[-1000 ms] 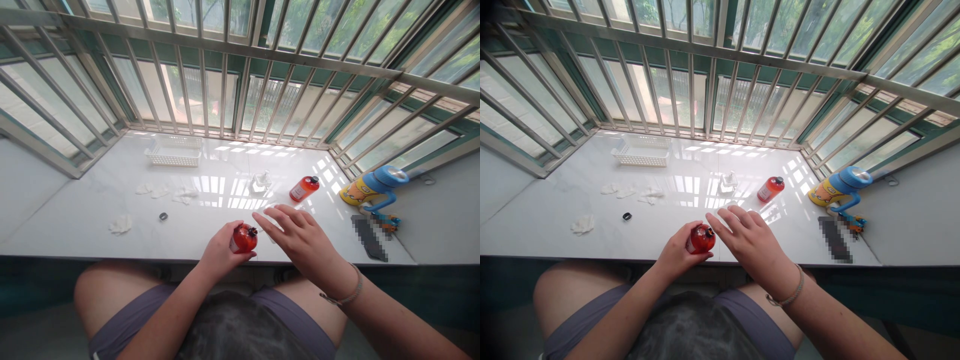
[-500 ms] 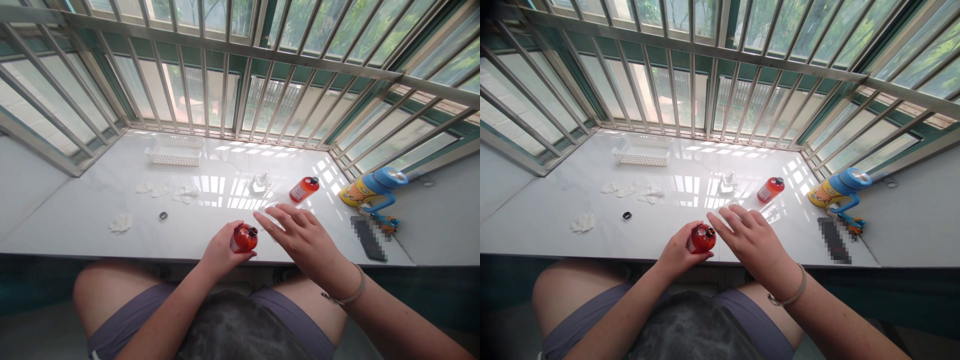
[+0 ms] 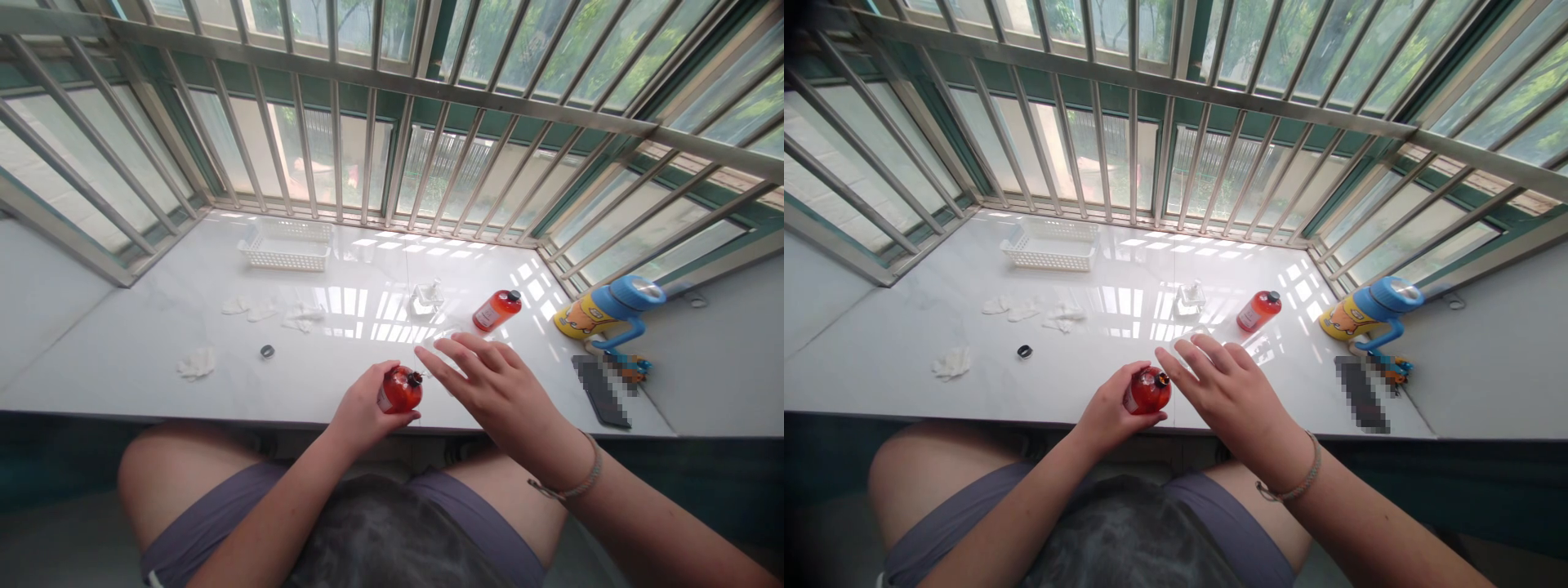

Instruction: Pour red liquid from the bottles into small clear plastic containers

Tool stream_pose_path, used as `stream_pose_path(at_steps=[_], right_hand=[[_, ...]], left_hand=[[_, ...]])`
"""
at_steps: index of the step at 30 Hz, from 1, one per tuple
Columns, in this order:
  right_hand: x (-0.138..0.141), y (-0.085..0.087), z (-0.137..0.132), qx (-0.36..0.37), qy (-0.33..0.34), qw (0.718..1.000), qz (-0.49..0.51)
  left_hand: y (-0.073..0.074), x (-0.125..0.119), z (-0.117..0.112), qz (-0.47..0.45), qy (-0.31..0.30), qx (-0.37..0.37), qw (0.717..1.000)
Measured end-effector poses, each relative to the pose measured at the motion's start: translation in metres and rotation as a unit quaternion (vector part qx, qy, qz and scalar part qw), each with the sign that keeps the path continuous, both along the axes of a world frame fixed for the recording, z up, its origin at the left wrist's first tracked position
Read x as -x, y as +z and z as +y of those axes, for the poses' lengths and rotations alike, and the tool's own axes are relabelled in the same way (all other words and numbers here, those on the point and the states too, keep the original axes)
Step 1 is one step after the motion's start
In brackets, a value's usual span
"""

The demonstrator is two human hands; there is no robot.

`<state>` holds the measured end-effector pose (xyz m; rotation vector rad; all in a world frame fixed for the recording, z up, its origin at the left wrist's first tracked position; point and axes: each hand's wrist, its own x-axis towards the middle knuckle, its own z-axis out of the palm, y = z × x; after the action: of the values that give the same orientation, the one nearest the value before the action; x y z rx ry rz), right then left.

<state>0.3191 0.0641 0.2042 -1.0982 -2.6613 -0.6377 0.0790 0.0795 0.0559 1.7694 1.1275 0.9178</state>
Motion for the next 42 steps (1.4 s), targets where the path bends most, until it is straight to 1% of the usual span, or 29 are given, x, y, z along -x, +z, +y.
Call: stream_pose_path(at_steps=[13,32,42], right_hand=[[0.001,0.007,0.001,-0.013,0.011,1.000,-0.010],[0.000,0.009,0.001,-0.020,0.019,0.999,-0.025],[0.001,0.016,0.001,-0.019,0.022,0.999,-0.034]], left_hand=[[0.000,-0.002,0.000,-0.005,-0.002,0.006,1.000],[0.003,-0.008,0.004,-0.032,-0.016,0.005,0.999],[0.004,-0.012,0.007,-0.038,-0.015,0.013,0.999]])
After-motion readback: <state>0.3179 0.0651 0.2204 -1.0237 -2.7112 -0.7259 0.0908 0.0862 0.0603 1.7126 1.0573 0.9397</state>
